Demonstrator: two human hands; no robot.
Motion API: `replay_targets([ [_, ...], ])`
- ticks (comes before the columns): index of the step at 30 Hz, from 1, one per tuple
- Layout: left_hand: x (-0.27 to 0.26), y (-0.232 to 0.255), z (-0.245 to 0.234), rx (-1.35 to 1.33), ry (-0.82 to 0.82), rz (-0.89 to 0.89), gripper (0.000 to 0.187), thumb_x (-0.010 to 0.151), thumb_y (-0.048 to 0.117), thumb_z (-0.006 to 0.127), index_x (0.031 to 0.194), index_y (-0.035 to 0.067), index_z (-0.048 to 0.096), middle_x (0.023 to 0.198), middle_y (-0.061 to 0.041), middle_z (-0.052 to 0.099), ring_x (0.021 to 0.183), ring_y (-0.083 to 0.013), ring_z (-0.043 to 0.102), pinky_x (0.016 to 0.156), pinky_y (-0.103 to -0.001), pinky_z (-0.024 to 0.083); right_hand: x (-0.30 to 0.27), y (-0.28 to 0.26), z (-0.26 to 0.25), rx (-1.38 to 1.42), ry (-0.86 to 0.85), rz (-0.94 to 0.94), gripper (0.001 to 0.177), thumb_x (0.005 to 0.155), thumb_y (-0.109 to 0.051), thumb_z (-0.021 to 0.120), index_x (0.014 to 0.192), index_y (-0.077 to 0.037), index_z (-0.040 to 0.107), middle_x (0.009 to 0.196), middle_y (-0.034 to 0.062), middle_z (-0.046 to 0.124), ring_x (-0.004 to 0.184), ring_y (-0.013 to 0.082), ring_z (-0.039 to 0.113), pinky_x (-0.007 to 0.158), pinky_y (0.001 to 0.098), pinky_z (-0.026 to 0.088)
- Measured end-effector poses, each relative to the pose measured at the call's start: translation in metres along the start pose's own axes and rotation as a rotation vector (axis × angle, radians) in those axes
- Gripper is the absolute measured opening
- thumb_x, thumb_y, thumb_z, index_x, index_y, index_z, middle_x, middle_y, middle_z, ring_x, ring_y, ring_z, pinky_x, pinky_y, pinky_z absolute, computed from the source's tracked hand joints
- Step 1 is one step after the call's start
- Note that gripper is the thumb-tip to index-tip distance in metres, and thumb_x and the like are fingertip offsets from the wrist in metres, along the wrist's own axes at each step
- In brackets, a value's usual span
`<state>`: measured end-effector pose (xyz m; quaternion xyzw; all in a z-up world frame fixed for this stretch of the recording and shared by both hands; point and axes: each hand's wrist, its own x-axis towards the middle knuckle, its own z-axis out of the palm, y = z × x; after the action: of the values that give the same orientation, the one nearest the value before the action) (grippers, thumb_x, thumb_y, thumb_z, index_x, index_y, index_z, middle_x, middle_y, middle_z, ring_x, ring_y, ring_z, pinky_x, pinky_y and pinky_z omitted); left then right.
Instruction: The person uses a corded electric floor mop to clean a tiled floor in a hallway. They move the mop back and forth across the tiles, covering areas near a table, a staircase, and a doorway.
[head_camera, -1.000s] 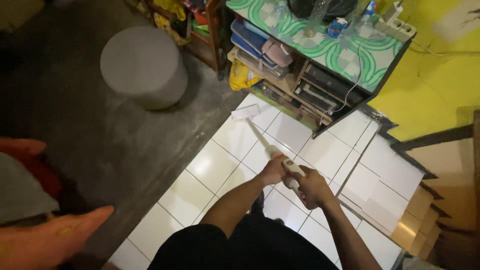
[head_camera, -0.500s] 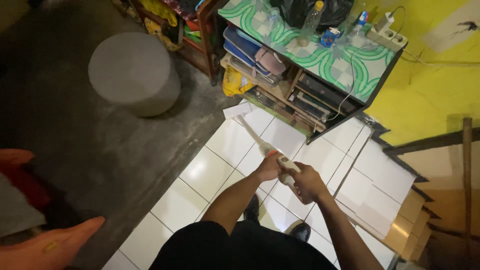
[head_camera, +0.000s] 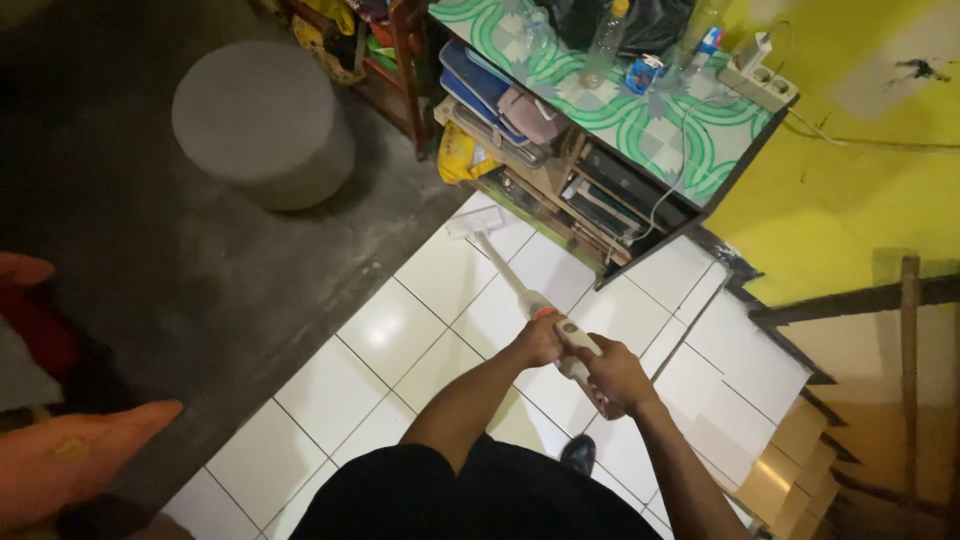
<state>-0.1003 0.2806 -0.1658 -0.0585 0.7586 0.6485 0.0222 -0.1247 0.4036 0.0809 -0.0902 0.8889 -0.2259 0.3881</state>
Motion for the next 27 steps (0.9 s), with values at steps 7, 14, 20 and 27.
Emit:
replay_targets([
  [7, -0.019, 0.082, 0.068, 0.074, 0.061, -0.148, 0.054, 0.073, 0.037, 0.085, 0.117, 0.01, 0.069, 0.117, -0.012, 0.071, 0.11, -0.0292, 0.069, 0.093, -0.037, 0.056, -0.046, 0.058, -0.052, 0.04, -0.033, 0.044, 0.049, 0.093, -0.041, 0.057, 0.129, -0.011, 0.07, 0.084, 0.0158, 0.078, 0.059, 0.0254, 0.068, 0.069, 0.0368, 0.059],
  [14, -0.018, 0.121, 0.163, 0.061, 0.037, -0.165, 0.054, 0.071, 0.038, 0.085, 0.114, 0.009, 0.071, 0.118, -0.012, 0.071, 0.11, -0.0284, 0.069, 0.094, -0.038, 0.056, -0.086, 0.139, -0.103, 0.014, -0.049, 0.029, 0.046, 0.095, -0.037, 0.053, 0.127, -0.01, 0.074, 0.077, 0.0202, 0.076, 0.05, 0.022, 0.064, 0.062, 0.0378, 0.056],
  [20, -0.021, 0.15, 0.234, 0.142, 0.001, -0.101, 0.057, 0.066, 0.042, 0.088, 0.11, 0.008, 0.074, 0.114, -0.016, 0.071, 0.107, -0.0307, 0.069, 0.092, -0.039, 0.055, -0.117, 0.202, -0.134, 0.016, 0.0, -0.02, 0.049, 0.092, -0.035, 0.054, 0.133, -0.012, 0.067, 0.083, 0.0129, 0.078, 0.05, 0.0176, 0.066, 0.061, 0.0367, 0.058],
  [27, -0.013, 0.196, 0.283, 0.232, -0.158, -0.127, 0.061, 0.066, 0.05, 0.079, 0.106, 0.004, 0.074, 0.102, -0.02, 0.076, 0.098, -0.0344, 0.075, 0.085, -0.04, 0.059, -0.145, 0.252, -0.177, -0.021, 0.003, 0.012, 0.048, 0.094, -0.039, 0.056, 0.127, -0.008, 0.073, 0.078, 0.0157, 0.076, 0.057, 0.0194, 0.067, 0.06, 0.0342, 0.055],
])
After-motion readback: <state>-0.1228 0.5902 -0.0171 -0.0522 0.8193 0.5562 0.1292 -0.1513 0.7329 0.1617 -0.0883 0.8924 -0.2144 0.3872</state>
